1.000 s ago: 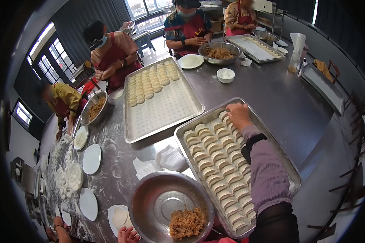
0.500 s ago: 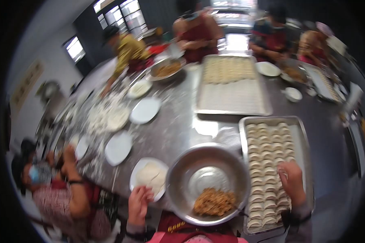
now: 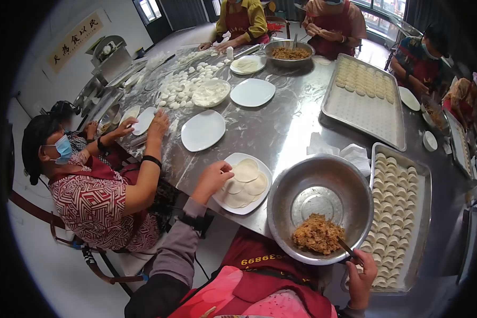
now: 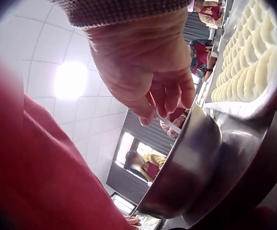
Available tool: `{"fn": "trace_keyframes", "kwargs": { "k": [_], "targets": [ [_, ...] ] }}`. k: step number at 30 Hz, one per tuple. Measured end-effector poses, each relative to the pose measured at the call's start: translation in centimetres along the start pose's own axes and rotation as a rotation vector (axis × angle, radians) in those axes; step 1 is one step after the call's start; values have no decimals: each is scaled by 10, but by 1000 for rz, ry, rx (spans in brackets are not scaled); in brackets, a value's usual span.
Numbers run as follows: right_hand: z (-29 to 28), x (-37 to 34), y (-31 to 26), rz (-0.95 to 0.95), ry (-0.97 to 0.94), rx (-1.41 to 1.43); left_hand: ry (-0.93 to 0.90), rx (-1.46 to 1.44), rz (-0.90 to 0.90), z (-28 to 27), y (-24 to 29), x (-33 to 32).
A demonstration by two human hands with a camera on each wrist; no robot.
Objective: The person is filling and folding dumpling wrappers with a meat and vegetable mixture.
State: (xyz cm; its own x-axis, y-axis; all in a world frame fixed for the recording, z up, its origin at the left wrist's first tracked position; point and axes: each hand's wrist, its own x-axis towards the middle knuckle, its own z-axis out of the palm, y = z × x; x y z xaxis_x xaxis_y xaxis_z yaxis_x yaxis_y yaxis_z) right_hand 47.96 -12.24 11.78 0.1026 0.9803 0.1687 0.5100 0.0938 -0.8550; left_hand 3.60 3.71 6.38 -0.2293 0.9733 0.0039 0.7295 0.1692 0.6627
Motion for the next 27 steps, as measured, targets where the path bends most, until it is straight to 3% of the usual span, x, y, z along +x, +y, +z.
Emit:
{"fn": "trace_keyframes", "kwargs": {
  "k": [2, 5, 7, 15, 20, 24, 27],
  "targets": [
    [7, 3, 9, -52, 40, 2, -44, 120, -4, 2, 13, 13],
    [15, 5, 12, -111, 76, -10, 140, 374, 58, 18, 16, 16],
    [20, 6, 2, -134, 95, -65, 157, 512, 100, 24, 14, 15],
    [26, 13, 1, -247, 158, -66, 176, 291, 65, 25, 19, 6],
    [24, 12, -5, -205, 132, -91, 205, 241, 59, 35, 0, 21],
    [23, 11, -6, -186, 133, -89, 248, 296, 137, 30, 16, 12],
    [24, 10, -4, -198, 142, -102, 271, 95, 156, 24, 34, 0]
  ]
}}
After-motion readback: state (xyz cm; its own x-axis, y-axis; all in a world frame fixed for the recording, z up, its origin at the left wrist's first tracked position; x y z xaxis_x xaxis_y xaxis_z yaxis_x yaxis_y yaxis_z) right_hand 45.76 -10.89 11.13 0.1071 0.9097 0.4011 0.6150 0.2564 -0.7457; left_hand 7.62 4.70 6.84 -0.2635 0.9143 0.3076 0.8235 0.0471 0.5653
